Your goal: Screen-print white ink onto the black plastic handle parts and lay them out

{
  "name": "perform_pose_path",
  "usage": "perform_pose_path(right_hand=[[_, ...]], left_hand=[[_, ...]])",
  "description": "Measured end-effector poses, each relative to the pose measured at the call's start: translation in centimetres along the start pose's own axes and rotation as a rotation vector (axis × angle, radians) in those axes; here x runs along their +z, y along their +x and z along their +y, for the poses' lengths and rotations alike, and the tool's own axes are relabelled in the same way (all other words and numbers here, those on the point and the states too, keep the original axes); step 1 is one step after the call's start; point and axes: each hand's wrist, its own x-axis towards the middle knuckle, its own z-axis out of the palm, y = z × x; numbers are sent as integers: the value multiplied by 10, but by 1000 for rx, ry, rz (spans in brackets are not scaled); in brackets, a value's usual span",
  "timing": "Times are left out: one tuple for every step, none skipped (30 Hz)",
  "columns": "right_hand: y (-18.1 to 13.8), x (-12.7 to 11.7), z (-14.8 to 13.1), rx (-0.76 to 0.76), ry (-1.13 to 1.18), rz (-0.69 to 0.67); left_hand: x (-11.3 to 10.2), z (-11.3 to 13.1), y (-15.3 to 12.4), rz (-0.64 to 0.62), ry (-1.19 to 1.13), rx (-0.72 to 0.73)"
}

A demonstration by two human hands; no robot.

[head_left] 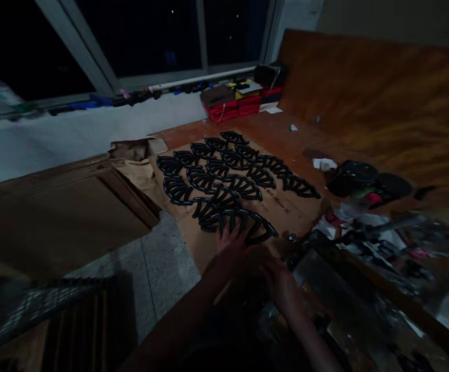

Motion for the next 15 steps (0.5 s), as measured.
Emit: perform_pose_path(right_hand=[[4, 2, 1, 23, -16, -41], [9, 5, 1, 39, -33, -82], [15, 9, 2, 48, -51, -122], [21, 12, 2, 59, -72, -157], [27, 16, 3, 80, -100, -190], [32, 20, 3, 113, -136, -223], [37, 24, 4, 157, -174, -248], [40, 28, 4, 202, -209, -268], [41, 32, 5, 241, -236, -283], [42, 36, 6, 269, -254, -289], [42, 40, 7, 285, -263, -291], [41, 45, 8, 294, -268, -292], [40, 49, 10, 301, -271, -296], [39, 53, 11, 312, -274, -298], [39, 58, 13, 326, -275, -296]], left_hand=[[0, 0, 11, 8, 17, 27], [0, 2, 24, 13, 33, 59], [0, 4, 37, 17, 50, 96], [2, 9, 52, 18, 66, 140], [4, 14, 68, 14, 80, 187], [7, 21, 84, 5, 93, 236], [11, 30, 100, -6, 103, 285], [17, 39, 116, -19, 108, 331], [25, 49, 132, -36, 106, 368], [33, 60, 147, -54, 100, 400], [43, 70, 160, -72, 93, 425], [54, 79, 173, -92, 89, 443], [65, 87, 184, -119, 88, 449], [76, 93, 195, -151, 94, 438], [87, 98, 204, -184, 105, 416]])
